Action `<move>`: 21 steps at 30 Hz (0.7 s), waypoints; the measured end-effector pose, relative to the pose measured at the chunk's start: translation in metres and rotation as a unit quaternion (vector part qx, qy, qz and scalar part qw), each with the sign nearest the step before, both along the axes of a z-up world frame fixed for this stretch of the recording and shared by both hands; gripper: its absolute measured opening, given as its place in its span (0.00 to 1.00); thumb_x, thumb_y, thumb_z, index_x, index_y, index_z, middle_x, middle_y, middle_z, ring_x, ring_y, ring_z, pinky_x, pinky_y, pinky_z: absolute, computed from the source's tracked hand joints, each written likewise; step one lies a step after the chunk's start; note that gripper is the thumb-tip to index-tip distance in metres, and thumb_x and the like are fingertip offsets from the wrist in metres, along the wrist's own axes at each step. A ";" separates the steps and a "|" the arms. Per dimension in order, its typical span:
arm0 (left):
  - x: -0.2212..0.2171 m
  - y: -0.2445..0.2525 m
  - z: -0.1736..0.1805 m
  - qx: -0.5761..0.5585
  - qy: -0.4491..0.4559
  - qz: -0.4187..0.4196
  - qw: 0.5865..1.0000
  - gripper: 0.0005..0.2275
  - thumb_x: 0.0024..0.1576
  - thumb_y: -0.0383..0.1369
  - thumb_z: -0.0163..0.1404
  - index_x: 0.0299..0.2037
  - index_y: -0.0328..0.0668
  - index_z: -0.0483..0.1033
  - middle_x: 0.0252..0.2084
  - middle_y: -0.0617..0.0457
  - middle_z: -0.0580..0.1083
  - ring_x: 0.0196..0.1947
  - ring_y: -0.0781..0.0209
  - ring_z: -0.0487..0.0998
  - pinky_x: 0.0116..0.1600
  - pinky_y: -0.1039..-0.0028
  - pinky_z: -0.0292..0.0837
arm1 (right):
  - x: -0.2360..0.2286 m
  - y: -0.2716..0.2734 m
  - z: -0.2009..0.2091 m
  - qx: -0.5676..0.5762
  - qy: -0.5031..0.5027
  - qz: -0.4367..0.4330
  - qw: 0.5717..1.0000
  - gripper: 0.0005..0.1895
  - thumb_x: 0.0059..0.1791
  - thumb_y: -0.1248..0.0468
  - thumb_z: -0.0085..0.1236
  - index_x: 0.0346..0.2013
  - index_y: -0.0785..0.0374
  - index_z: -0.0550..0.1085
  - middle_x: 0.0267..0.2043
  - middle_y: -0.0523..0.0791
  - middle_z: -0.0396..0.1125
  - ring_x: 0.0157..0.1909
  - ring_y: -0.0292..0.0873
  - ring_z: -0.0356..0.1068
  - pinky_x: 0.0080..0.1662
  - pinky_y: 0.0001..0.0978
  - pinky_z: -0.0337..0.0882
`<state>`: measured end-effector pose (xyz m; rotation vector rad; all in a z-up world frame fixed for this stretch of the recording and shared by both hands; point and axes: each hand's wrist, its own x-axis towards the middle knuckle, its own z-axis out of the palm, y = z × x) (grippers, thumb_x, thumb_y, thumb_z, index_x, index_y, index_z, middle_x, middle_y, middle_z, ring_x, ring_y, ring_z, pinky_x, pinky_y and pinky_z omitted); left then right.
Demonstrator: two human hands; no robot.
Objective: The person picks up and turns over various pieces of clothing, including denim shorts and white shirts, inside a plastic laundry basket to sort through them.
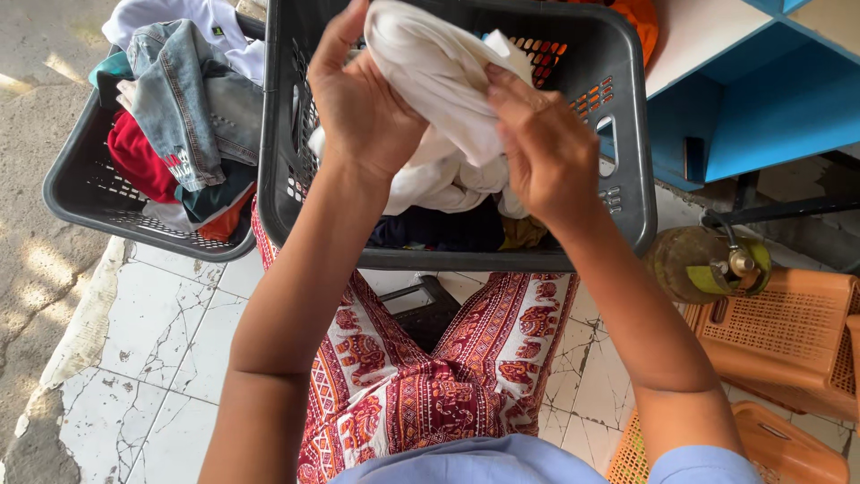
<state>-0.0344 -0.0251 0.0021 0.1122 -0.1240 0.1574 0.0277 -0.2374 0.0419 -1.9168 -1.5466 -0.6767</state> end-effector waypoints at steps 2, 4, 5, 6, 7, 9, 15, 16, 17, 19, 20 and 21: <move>0.001 0.001 0.001 0.021 -0.025 0.017 0.999 0.16 0.64 0.39 0.44 0.49 0.30 0.72 0.47 0.43 0.77 0.49 0.51 0.80 0.62 0.59 0.76 | -0.001 0.001 -0.008 0.014 0.009 0.015 1.000 0.10 0.60 0.67 0.55 0.56 0.65 0.75 0.55 0.54 0.72 0.52 0.47 0.76 0.51 0.37 0.80; 0.007 -0.006 -0.005 0.085 -0.020 0.067 0.994 0.12 0.67 0.34 0.47 0.52 0.30 0.71 0.46 0.44 0.78 0.49 0.51 0.80 0.60 0.56 0.76 | -0.002 -0.001 -0.016 0.014 0.055 0.021 0.998 0.10 0.59 0.69 0.56 0.55 0.66 0.77 0.48 0.56 0.69 0.46 0.46 0.76 0.46 0.37 0.79; 0.008 -0.009 -0.011 0.129 -0.017 0.068 0.989 0.11 0.65 0.32 0.50 0.53 0.32 0.71 0.47 0.45 0.77 0.50 0.53 0.80 0.60 0.58 0.75 | 0.002 -0.002 -0.019 0.003 0.096 0.016 0.995 0.09 0.59 0.69 0.56 0.53 0.67 0.78 0.48 0.56 0.71 0.45 0.47 0.77 0.46 0.36 0.79; 0.009 -0.013 -0.016 0.172 -0.012 0.068 0.983 0.12 0.63 0.29 0.53 0.54 0.34 0.71 0.48 0.47 0.77 0.50 0.55 0.80 0.61 0.60 0.75 | 0.006 -0.002 -0.022 -0.007 0.138 0.009 0.990 0.08 0.58 0.69 0.56 0.51 0.68 0.78 0.47 0.55 0.73 0.45 0.47 0.78 0.46 0.36 0.78; 0.011 -0.015 -0.020 0.216 -0.007 0.068 0.974 0.14 0.61 0.26 0.56 0.56 0.36 0.70 0.49 0.49 0.77 0.51 0.57 0.79 0.61 0.62 0.74 | 0.011 -0.002 -0.025 -0.018 0.180 0.003 0.983 0.07 0.58 0.69 0.56 0.49 0.69 0.78 0.47 0.55 0.74 0.44 0.47 0.78 0.46 0.36 0.78; 0.007 -0.026 -0.027 0.299 -0.006 0.044 0.953 0.18 0.59 0.22 0.59 0.59 0.35 0.70 0.51 0.48 0.76 0.51 0.57 0.79 0.61 0.64 0.74 | 0.019 -0.002 -0.027 -0.032 0.249 0.018 0.968 0.09 0.55 0.66 0.59 0.47 0.69 0.79 0.45 0.53 0.75 0.44 0.46 0.80 0.46 0.33 0.78; 0.000 -0.035 -0.012 0.513 -0.010 0.037 0.857 0.34 0.51 0.25 0.69 0.66 0.37 0.62 0.54 0.48 0.72 0.57 0.58 0.75 0.65 0.69 0.71 | 0.039 -0.005 -0.037 -0.055 0.319 0.010 0.946 0.18 0.46 0.59 0.74 0.39 0.70 0.78 0.35 0.49 0.76 0.37 0.43 0.79 0.39 0.35 0.78; 0.000 -0.034 -0.011 0.555 -0.003 0.044 0.831 0.36 0.49 0.27 0.70 0.66 0.36 0.61 0.54 0.47 0.72 0.57 0.56 0.75 0.66 0.69 0.71 | 0.041 -0.004 -0.041 -0.052 0.373 0.025 0.926 0.16 0.47 0.60 0.73 0.40 0.69 0.79 0.35 0.47 0.76 0.37 0.41 0.80 0.39 0.33 0.80; 0.001 -0.036 -0.011 0.636 0.005 0.092 0.766 0.41 0.46 0.30 0.72 0.66 0.32 0.57 0.54 0.45 0.71 0.57 0.54 0.74 0.64 0.67 0.70 | 0.041 -0.004 -0.041 -0.056 0.349 0.013 0.935 0.14 0.46 0.62 0.72 0.38 0.69 0.79 0.35 0.48 0.76 0.36 0.41 0.80 0.39 0.33 0.79; 0.004 -0.038 -0.012 0.772 0.019 0.186 0.607 0.51 0.41 0.37 0.76 0.67 0.25 0.49 0.54 0.41 0.70 0.56 0.50 0.73 0.61 0.65 0.68 | 0.040 0.000 -0.034 -0.066 0.297 -0.010 0.953 0.11 0.43 0.67 0.70 0.36 0.69 0.80 0.33 0.48 0.77 0.34 0.41 0.79 0.39 0.32 0.79; 0.005 -0.042 -0.014 0.802 0.032 0.205 0.561 0.49 0.42 0.37 0.76 0.65 0.27 0.51 0.54 0.40 0.70 0.57 0.46 0.72 0.61 0.63 0.68 | 0.041 0.001 -0.031 -0.059 0.286 -0.009 0.957 0.09 0.43 0.69 0.67 0.36 0.69 0.81 0.34 0.48 0.77 0.34 0.41 0.78 0.39 0.31 0.78; 0.007 -0.049 -0.015 0.828 0.044 0.222 0.512 0.47 0.42 0.38 0.75 0.64 0.28 0.52 0.54 0.38 0.70 0.58 0.42 0.72 0.62 0.61 0.67 | 0.042 0.000 -0.028 -0.052 0.274 -0.008 0.960 0.08 0.43 0.71 0.65 0.36 0.69 0.81 0.34 0.48 0.77 0.34 0.40 0.78 0.39 0.31 0.77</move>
